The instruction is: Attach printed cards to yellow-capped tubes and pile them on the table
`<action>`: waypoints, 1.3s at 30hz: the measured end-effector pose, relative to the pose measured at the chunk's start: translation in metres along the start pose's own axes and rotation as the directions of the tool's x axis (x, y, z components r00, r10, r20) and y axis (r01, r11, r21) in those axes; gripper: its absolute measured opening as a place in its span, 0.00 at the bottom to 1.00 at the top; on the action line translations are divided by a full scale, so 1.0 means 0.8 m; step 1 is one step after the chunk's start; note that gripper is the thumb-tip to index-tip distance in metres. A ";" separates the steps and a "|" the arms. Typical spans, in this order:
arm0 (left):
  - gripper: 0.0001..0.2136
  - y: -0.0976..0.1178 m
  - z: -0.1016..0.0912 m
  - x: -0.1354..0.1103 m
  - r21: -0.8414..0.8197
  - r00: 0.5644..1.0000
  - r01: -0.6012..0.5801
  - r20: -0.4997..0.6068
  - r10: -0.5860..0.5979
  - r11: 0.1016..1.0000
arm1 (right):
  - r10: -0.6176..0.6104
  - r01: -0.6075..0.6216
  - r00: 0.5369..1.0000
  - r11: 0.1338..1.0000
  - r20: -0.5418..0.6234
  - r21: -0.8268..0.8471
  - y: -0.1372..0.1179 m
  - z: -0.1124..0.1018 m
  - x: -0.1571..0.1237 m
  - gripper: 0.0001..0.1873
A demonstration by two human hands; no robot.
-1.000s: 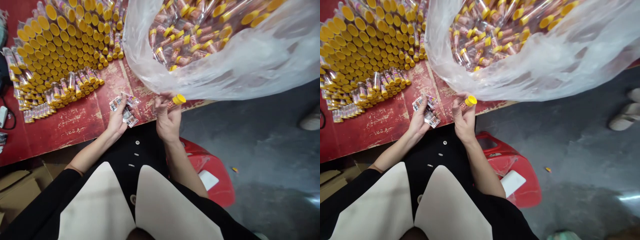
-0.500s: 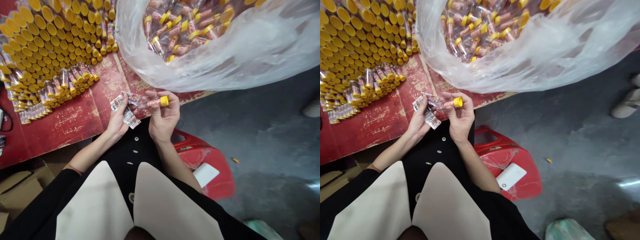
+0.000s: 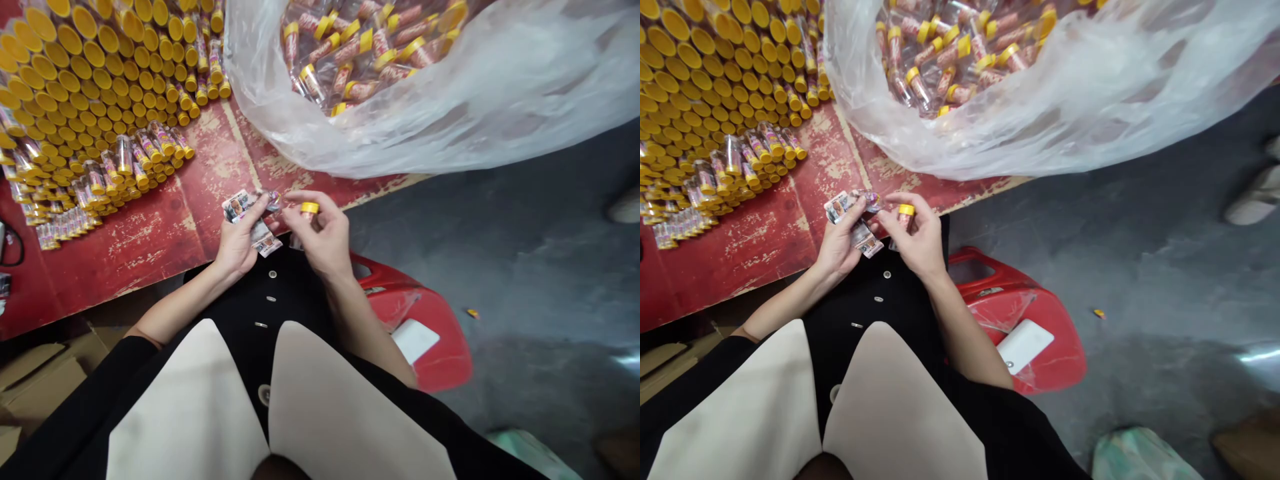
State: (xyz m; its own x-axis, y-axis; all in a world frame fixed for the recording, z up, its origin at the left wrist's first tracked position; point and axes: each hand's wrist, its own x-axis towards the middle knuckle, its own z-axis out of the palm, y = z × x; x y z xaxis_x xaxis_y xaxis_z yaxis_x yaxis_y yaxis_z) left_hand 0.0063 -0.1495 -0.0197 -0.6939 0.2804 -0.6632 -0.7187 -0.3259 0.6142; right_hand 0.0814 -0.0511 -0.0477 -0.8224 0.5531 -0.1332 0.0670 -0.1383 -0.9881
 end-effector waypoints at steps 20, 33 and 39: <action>0.06 -0.004 -0.002 -0.002 -0.108 0.999 0.043 0.000 -0.043 0.993 | 0.017 -0.017 1.000 0.997 0.009 0.076 0.004 0.003 0.005 0.20; 0.13 -0.003 -0.013 0.010 0.005 0.998 -0.054 -0.042 0.054 0.999 | -0.142 0.138 0.989 0.986 0.041 0.091 0.013 -0.015 0.013 0.22; 0.10 -0.004 -0.017 0.009 0.050 0.998 -0.042 0.041 0.039 0.998 | -0.293 0.291 0.954 0.956 -0.065 -0.041 0.007 -0.018 0.013 0.22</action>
State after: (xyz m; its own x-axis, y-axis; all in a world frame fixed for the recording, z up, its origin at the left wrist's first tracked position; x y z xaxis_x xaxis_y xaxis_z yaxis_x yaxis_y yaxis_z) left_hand 0.0041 -0.1589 -0.0319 -0.7230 0.3045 -0.6202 -0.6906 -0.2914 0.6620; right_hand 0.0812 -0.0344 -0.0555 -0.7673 0.6216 0.1577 -0.1521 0.0624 -0.9864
